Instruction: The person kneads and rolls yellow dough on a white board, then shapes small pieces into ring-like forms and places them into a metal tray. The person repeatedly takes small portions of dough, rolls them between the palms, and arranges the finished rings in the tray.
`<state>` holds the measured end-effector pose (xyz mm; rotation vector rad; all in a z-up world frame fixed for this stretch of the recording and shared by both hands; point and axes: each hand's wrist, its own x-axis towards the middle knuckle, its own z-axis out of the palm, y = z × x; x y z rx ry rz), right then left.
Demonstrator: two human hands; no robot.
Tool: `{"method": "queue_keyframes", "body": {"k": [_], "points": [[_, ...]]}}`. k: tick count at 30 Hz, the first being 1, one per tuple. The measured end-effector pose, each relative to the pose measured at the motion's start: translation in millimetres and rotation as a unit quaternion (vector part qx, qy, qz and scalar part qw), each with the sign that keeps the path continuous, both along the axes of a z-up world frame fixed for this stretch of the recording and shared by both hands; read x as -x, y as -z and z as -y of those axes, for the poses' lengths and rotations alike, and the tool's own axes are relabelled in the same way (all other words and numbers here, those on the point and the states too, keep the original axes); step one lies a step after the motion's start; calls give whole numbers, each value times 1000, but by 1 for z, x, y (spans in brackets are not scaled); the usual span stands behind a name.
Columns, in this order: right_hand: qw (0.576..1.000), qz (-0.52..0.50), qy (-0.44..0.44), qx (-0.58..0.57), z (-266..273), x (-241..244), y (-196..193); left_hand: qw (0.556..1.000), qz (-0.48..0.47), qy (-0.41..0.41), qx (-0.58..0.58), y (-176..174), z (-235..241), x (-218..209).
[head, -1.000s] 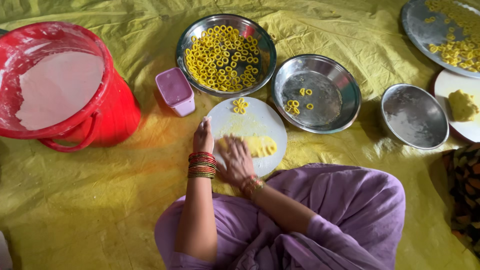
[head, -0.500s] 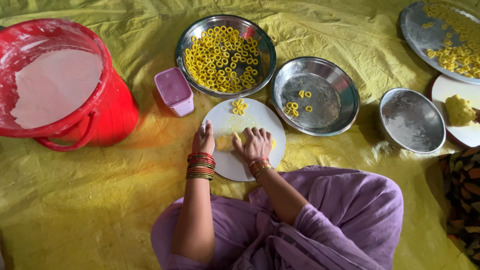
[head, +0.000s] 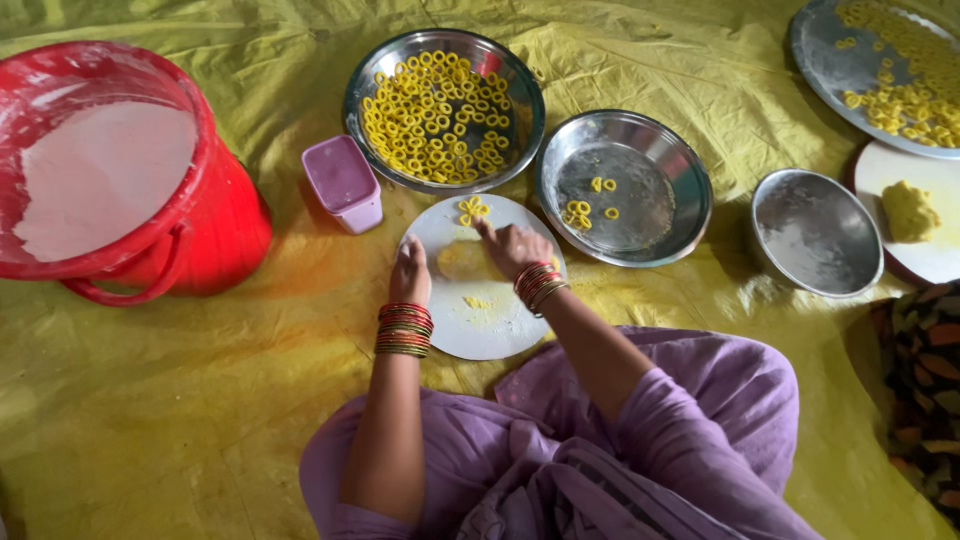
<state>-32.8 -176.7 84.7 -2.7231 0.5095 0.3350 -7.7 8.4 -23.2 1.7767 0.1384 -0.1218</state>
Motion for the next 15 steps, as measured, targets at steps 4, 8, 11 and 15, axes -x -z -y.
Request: {"method": "queue_keyframes", "body": {"k": [4,8,11,15], "points": [[990,113,-76,47,23,12,-34,986,11,4,165,7,3,-3],[939,276,-177,101,16,38,-34,989,19,-8,146,-10,3,-5],[854,417,-283,129,-5,82,-3,989,35,-20,139,-20,-1,2],[927,293,-189,139,5,102,24,997,-7,-22,-73,-35,-5,12]]}}
